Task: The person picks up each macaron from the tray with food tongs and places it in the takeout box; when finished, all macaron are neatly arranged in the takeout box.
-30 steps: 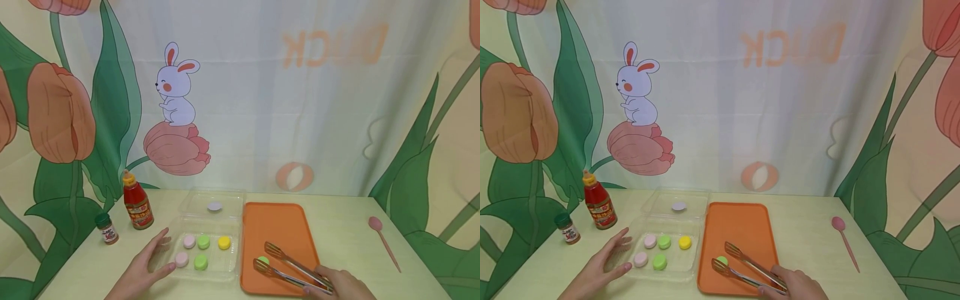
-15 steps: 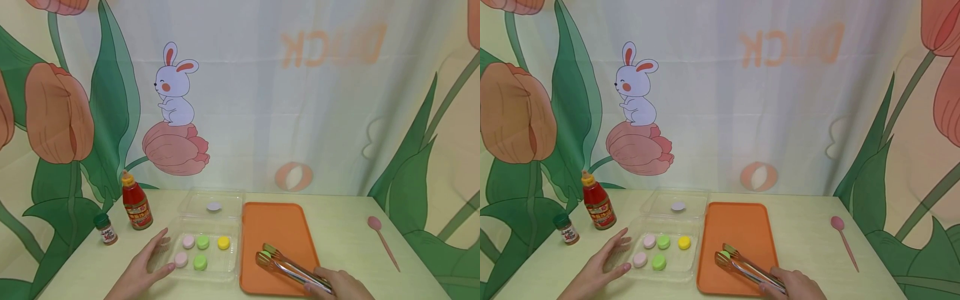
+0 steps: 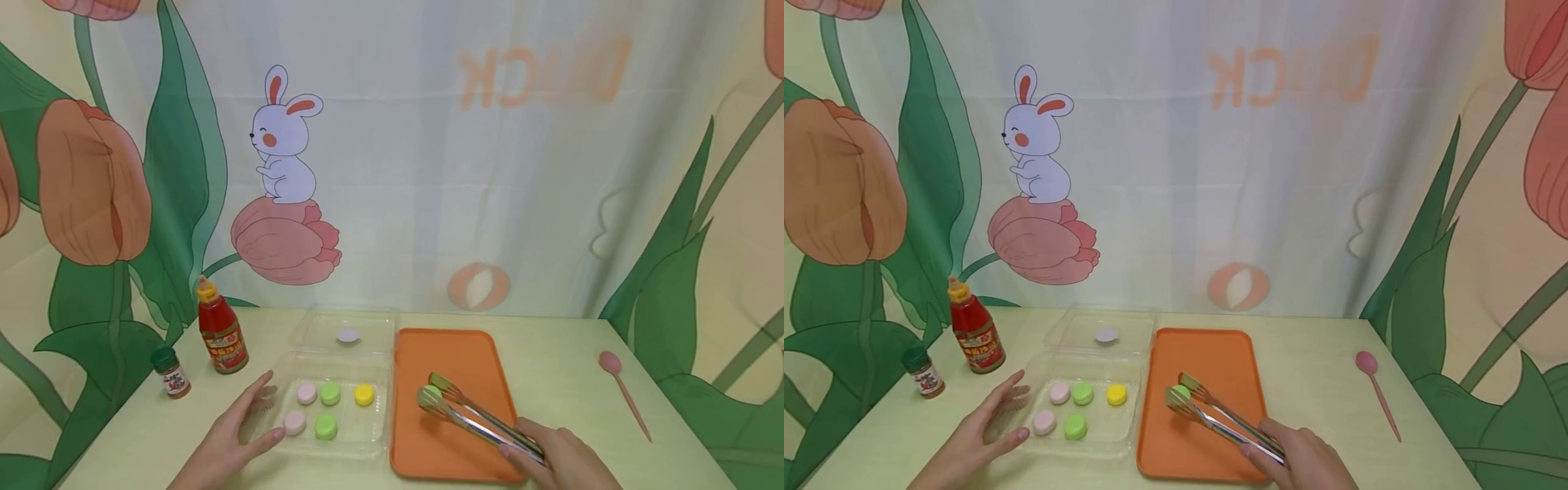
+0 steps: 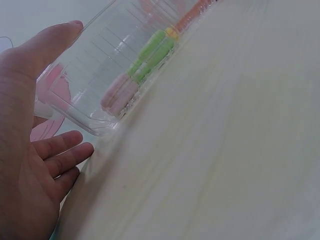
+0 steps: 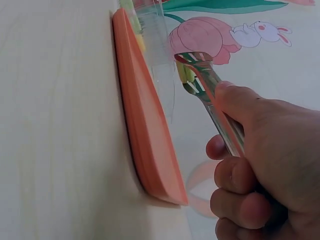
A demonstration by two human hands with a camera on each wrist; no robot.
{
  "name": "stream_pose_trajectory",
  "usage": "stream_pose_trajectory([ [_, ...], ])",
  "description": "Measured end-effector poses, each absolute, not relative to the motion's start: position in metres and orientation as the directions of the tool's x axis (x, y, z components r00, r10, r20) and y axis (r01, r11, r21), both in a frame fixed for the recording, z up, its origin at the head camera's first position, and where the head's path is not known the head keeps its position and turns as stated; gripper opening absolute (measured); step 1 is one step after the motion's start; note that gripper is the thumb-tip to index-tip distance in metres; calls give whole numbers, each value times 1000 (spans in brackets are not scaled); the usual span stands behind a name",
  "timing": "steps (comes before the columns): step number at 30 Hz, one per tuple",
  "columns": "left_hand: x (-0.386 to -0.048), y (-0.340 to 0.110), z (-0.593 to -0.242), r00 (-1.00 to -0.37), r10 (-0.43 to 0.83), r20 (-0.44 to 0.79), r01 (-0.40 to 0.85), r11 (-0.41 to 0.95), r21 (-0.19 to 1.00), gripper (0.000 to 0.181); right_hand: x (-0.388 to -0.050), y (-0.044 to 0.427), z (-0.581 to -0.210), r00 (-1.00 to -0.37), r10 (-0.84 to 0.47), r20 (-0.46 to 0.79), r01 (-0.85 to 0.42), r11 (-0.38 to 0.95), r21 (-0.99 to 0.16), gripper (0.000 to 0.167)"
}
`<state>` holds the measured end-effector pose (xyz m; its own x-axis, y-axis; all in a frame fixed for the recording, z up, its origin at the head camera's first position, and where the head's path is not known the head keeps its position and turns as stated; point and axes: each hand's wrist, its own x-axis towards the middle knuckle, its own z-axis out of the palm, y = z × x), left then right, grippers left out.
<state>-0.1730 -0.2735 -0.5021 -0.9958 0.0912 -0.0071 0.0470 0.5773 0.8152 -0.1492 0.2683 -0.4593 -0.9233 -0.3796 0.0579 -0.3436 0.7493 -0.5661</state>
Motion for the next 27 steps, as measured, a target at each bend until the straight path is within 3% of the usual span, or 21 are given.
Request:
stream_pose_trajectory([
  [10,-174,-275,-502,-996,87,-5,46,572,819,103,-156,244,-440,-876,-466,123,-447,688,-572,24],
  [19,-173,-274,-503,-996,92,21,70,573,816,103,-165,204,-425,-864,-503,28,-436,720,-539,42],
  [27,-173,-275,-502,-995,95,40,88,578,812,102,-175,177,-405,-793,-609,2,-534,694,-483,44],
])
